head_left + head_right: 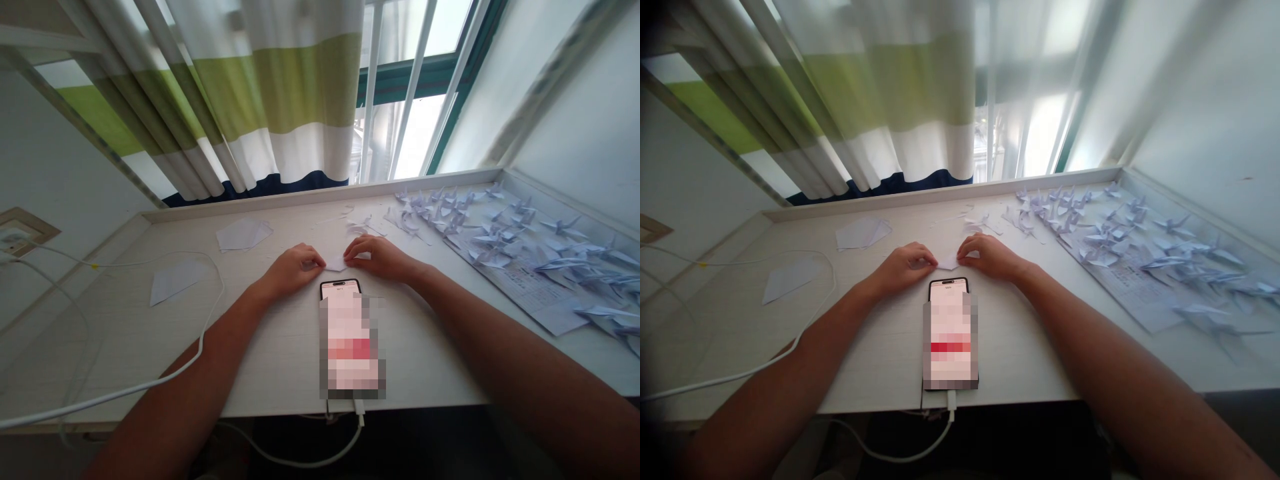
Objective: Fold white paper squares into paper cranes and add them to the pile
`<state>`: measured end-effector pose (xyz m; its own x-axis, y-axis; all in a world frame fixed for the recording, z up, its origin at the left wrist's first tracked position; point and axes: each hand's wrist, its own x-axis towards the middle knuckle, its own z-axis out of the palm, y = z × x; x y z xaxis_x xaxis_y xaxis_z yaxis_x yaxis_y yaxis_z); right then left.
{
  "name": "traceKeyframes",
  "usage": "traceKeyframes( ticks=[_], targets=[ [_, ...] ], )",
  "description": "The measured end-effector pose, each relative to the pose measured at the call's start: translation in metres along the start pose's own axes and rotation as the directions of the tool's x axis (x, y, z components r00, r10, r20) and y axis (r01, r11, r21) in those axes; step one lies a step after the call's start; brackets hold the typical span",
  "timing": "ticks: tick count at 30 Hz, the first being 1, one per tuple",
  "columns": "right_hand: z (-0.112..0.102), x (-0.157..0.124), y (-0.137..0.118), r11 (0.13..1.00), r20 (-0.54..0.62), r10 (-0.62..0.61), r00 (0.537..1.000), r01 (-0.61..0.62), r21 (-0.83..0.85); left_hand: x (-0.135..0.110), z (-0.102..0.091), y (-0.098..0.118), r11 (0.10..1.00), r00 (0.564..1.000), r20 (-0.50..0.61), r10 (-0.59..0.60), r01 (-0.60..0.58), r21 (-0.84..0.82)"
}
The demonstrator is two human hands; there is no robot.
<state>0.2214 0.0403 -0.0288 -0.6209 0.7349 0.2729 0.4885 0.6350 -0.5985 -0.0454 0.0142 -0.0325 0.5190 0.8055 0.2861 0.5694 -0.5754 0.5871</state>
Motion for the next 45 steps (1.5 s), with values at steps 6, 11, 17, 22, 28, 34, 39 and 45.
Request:
traceKeyframes(
  ticks=[6, 11, 17, 22, 28, 34, 39, 45],
  targets=[
    [0.003, 0.0, 0.002, 1.0, -0.044, 0.016, 0.999, -0.016, -0.001, 0.002, -0.003, 0.0, 0.984, 0.984, 0.025, -0.178, 0.178, -0.026],
    [0.006, 0.001, 0.003, 0.999, -0.091, 0.048, 0.995, -0.047, 0.009, 0.004, -0.003, 0.0, 0.989, 0.989, 0.026, -0.144, 0.143, 0.038],
    [0.005, 0.001, -0.003, 0.997, -0.056, 0.068, 0.996, -0.066, 0.027, 0.004, 0.004, 0.002, 0.986, 0.988, -0.021, -0.151, 0.152, 0.064],
    [0.007, 0.001, -0.003, 0.997, -0.065, 0.073, 0.995, -0.07, 0.037, 0.007, 0.011, 0.0, 0.967, 0.965, -0.096, -0.242, 0.248, 0.055],
    [0.009, 0.0, -0.003, 0.98, -0.063, 0.183, 0.981, -0.177, 0.089, 0.006, 0.007, 0.008, 0.964, 0.969, -0.023, -0.247, 0.243, -0.104],
    [0.004, 0.003, -0.009, 0.935, -0.02, 0.211, 0.977, -0.195, 0.297, 0.007, 0.008, 0.016, 0.874, 0.949, -0.086, -0.302, 0.239, -0.424],
    [0.015, 0.008, -0.029, 0.665, -0.128, 0.338, 0.932, -0.141, 0.733, 0.011, 0.017, 0.028, 0.724, 0.893, -0.24, -0.382, 0.127, -0.678],
    [0.028, 0.01, -0.05, 0.57, -0.088, 0.389, 0.917, -0.164, 0.805, 0.012, 0.021, 0.041, 0.653, 0.91, -0.211, -0.358, 0.083, -0.753]
  ],
)
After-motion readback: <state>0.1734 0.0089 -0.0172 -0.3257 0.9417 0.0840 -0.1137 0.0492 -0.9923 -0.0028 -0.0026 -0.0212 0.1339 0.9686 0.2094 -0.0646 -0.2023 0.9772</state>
